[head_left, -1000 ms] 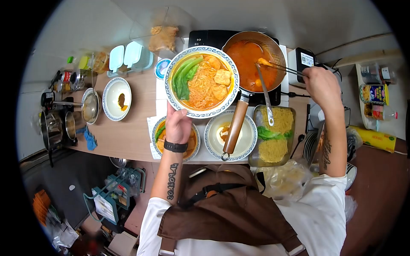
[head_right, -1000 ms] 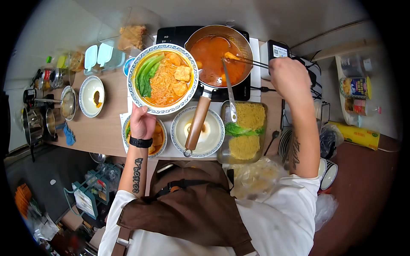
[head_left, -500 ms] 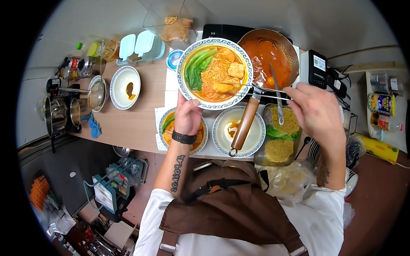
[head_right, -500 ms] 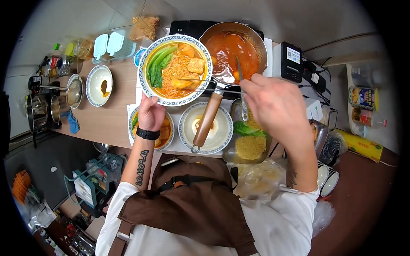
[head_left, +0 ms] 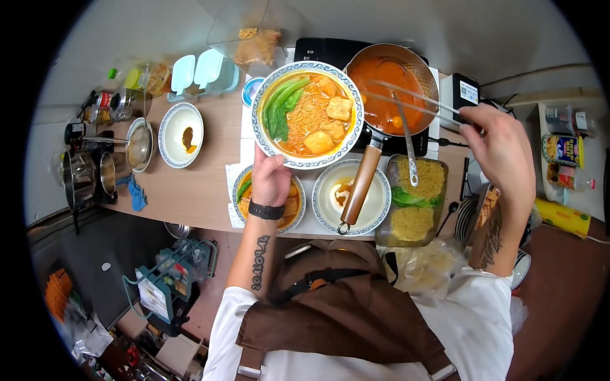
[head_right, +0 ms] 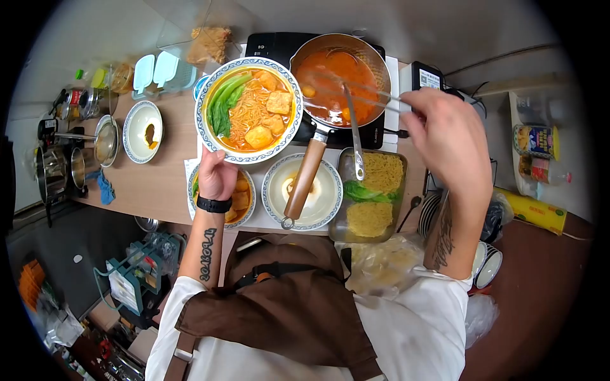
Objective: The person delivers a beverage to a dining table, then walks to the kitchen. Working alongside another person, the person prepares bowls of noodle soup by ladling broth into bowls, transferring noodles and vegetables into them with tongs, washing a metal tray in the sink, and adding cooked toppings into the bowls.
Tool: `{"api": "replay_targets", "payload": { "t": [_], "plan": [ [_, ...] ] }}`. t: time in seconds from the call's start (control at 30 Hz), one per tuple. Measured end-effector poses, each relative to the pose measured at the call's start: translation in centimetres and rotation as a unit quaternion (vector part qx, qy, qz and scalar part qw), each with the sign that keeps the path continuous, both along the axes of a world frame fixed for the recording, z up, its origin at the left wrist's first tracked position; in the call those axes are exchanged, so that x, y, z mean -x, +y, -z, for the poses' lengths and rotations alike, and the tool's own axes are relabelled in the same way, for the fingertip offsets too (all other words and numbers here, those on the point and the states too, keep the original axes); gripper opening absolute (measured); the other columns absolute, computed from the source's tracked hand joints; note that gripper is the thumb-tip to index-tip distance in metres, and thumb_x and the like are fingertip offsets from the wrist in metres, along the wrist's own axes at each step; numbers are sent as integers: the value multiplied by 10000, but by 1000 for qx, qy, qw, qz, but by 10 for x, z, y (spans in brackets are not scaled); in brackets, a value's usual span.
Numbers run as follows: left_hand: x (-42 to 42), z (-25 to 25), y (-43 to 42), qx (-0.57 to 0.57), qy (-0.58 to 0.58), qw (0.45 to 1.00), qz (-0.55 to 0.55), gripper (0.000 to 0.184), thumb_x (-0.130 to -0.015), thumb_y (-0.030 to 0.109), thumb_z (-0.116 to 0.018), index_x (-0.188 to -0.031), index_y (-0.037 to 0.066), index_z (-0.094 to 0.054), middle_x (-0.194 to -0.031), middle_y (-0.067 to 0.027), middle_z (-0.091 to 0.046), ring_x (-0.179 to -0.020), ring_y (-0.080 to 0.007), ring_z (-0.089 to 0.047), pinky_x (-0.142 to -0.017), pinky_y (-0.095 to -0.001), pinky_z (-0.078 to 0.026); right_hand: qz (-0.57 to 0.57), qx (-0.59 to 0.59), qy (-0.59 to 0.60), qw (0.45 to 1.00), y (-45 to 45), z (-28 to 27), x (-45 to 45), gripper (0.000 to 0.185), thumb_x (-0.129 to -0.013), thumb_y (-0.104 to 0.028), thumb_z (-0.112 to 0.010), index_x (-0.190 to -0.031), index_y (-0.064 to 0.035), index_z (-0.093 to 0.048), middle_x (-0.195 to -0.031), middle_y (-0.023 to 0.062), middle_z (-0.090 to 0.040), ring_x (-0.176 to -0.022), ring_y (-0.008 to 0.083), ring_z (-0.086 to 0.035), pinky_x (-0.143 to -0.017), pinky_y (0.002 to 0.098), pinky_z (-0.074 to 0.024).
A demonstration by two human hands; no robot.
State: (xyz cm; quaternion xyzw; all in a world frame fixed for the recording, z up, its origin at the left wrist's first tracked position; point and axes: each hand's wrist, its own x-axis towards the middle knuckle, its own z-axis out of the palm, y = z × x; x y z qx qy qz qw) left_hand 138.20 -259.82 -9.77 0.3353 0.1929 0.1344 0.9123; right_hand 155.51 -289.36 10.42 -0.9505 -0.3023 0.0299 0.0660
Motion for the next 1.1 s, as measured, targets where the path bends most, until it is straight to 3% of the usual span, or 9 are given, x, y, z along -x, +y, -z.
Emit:
{"api": "replay_targets", "payload": {
  "t": [0.03, 0.23, 0.4, 0.5, 0.63, 0.8, 0.93, 1.03, 1.1],
  "plan": [
    [1, 0, 1, 2, 0, 1000, 1, 786, -803, 51, -588, -1528, 85, -287, -1460, -115, -465, -1319, -269, -487, -1107, -435, -413, 6, 19, -43, 999, -4, 10, -6, 222, -836, -148, -680, -1028, -45, -720, -947, 149, -705, -854, 335, -684, -770, 429, -539],
    [2, 0, 2, 0, -1, 1000, -1, 787, -799, 59, -595, -1525, 76, -291, -1459, -118, -467, -1321, -272, -488, -1113, -437, -407, -41, 110, 11, 993, 20, 87, -29, 190, -841, -160, -662, -963, -30, -727, -946, 180, -709, -883, 353, -682, -816, 444, -549],
    [4, 5, 5, 19, -16, 1000, -3, 765, -807, 6, -585, -1518, 45, -305, -1445, -120, -484, -1310, -256, -498, -1103, -406, -416, 12, 34, 15, 999, 3, 38, -20, 199, -873, -143, -632, -1014, -42, -729, -969, 163, -710, -920, 345, -679, -834, 432, -535],
    [5, 9, 4, 30, -23, 999, -13, 765, -811, -35, -558, -1527, 56, -302, -1445, -112, -484, -1305, -244, -500, -1104, -405, -412, 20, -43, 54, 997, 9, -5, 2, 181, -841, -73, -662, -997, 4, -711, -946, 160, -707, -810, 327, -688, -743, 397, -539],
    [4, 7, 2, 38, -25, 999, -5, 771, -814, -35, -561, -1532, 62, -297, -1449, -109, -481, -1313, -241, -489, -1111, -402, -402, -125, -48, 77, 988, 36, 1, 24, 190, -822, -95, -690, -994, -15, -698, -851, 122, -663, -765, 328, -661, -688, 413, -519],
    [5, 5, 1, 38, -24, 999, -1, 775, -815, -32, -571, -1534, 67, -298, -1451, -107, -480, -1322, -240, -481, -1116, -404, -397, -171, -25, 100, 980, 61, 18, 33, 224, -821, -121, -693, -1018, -16, -690, -887, 125, -662, -792, 326, -657, -706, 425, -518],
    [9, 4, 1, 32, -16, 999, -5, 765, -813, -33, -572, -1526, 63, -310, -1448, -112, -482, -1325, -247, -481, -1116, -411, -400, -58, -50, 129, 989, 29, -20, 17, 225, -820, -107, -685, -1019, -5, -706, -892, 155, -684, -808, 328, -669, -731, 394, -534],
    [9, 2, 2, 19, -13, 1000, -4, 772, -796, -1, -596, -1513, 59, -313, -1449, -123, -478, -1323, -261, -483, -1119, -418, -398, 38, 73, -20, 996, -6, -19, -8, 210, -815, -127, -677, -983, -16, -736, -924, 187, -710, -832, 365, -679, -785, 439, -541],
    [11, 2, 1, 16, -6, 1000, -4, 782, -791, 18, -605, -1513, 59, -306, -1453, -126, -473, -1323, -266, -482, -1121, -425, -395, 40, 178, 1, 983, -13, -7, -23, 216, -807, -139, -671, -968, -17, -747, -905, 197, -709, -851, 372, -681, -803, 452, -542]
  ]
}}
